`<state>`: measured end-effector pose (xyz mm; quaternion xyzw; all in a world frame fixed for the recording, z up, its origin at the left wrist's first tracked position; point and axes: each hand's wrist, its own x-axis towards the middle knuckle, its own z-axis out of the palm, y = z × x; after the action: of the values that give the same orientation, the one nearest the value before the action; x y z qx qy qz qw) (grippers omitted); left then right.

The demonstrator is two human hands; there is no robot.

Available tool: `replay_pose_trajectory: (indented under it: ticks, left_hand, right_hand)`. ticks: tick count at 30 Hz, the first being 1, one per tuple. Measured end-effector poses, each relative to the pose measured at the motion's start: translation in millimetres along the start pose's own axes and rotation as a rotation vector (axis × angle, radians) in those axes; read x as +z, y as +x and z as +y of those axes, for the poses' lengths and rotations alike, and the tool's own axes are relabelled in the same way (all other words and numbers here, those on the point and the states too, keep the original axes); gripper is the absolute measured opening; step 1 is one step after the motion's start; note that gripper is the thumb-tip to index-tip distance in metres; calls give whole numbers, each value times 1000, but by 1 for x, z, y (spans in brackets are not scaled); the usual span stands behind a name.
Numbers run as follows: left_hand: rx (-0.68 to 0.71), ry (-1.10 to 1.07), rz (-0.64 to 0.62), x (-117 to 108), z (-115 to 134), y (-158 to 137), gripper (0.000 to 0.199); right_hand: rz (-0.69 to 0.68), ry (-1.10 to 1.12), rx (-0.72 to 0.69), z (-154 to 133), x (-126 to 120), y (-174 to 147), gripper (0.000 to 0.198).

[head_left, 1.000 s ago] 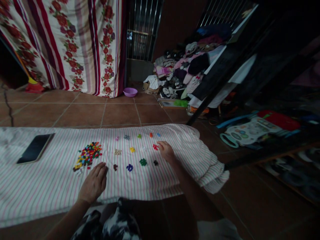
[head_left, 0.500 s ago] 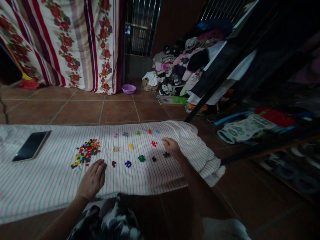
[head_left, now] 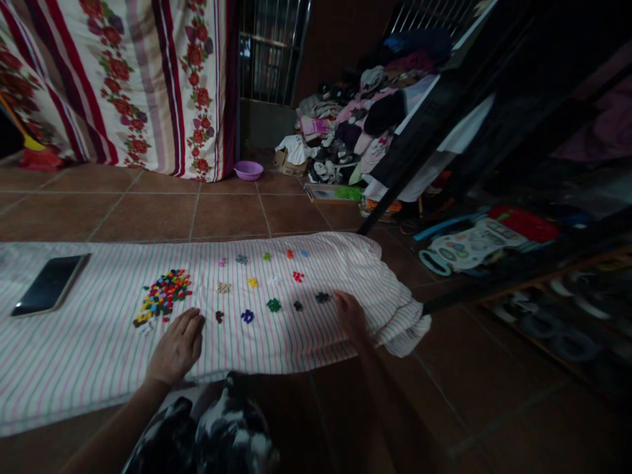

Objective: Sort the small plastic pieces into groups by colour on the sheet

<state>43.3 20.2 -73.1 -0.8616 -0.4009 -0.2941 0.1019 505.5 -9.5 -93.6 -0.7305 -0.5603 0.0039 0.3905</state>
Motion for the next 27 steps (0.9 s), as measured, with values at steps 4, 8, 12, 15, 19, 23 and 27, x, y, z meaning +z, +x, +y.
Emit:
replay_pose_trajectory:
  ticks: [4, 8, 12, 15, 19, 23, 27]
  left_hand:
    - [5, 2, 1, 0, 0, 0, 27]
    - [24, 30, 1, -3, 0, 2, 25]
    - [24, 33, -4, -3, 1, 3, 24]
    - [-12, -6, -25, -1, 1, 1, 27]
    - [-17, -13, -38, 1, 0, -1, 29]
    - [-5, -13, -21, 0, 0, -1, 28]
    - [-18, -10, -16, 0, 0, 0, 27]
  right_hand:
    - [50, -2, -19, -9, 8, -9, 35]
    - [82, -78, -36, -21, 14, -12, 37]
    - [122, -119, -54, -26, 18, -15, 38]
    - [141, -103, -25, -22, 20, -16, 37]
    - [145, -108, 2, -17, 22, -16, 37]
    - [148, -108, -6, -19, 20, -17, 39]
    - [84, -115, -71, -22, 17, -18, 41]
